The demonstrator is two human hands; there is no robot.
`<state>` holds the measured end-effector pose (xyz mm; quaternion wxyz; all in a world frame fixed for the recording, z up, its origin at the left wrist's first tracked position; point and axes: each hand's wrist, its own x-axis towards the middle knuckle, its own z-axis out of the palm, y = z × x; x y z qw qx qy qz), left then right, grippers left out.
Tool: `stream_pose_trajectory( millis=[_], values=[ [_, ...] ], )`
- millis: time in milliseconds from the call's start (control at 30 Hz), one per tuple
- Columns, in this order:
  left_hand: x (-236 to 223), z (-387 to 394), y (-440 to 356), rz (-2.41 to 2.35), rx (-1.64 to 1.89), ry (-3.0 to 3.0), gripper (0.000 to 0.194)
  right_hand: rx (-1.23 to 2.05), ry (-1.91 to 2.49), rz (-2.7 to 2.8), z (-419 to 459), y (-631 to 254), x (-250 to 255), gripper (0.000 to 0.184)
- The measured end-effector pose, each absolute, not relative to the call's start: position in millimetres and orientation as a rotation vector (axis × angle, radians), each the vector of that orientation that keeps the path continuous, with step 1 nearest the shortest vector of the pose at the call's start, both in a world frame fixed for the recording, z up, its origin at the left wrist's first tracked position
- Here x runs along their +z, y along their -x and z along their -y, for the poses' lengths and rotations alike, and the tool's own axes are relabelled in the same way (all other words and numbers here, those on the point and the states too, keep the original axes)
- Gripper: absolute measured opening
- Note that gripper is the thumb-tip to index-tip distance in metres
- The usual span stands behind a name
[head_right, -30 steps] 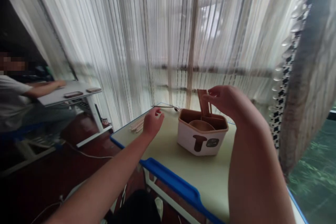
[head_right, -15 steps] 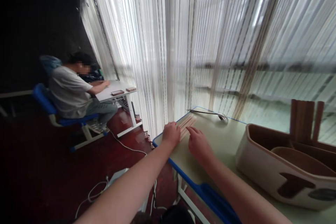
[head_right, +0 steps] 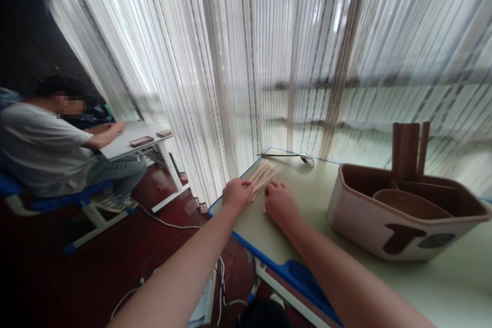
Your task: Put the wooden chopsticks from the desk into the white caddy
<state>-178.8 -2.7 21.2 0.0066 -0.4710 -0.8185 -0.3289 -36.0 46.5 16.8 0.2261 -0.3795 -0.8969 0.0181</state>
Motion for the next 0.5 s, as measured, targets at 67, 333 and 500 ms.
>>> stream_pose_trajectory(
  millis=[67, 333, 500],
  values=[
    [22, 2, 177, 2.583, -1.017, 1.491, 0.026, 0.027, 1.113, 2.471, -47, 33, 19, 0.020],
    [27, 5, 173, 2.515, -0.942, 1.645, 0.042, -0.028, 1.019, 2.620, -48, 16, 26, 0.019],
    [27, 5, 173, 2.514, -1.014, 1.590, 0.037, -0.072, 1.032, 2.641, -45, 6, 33, 0.019]
  ],
)
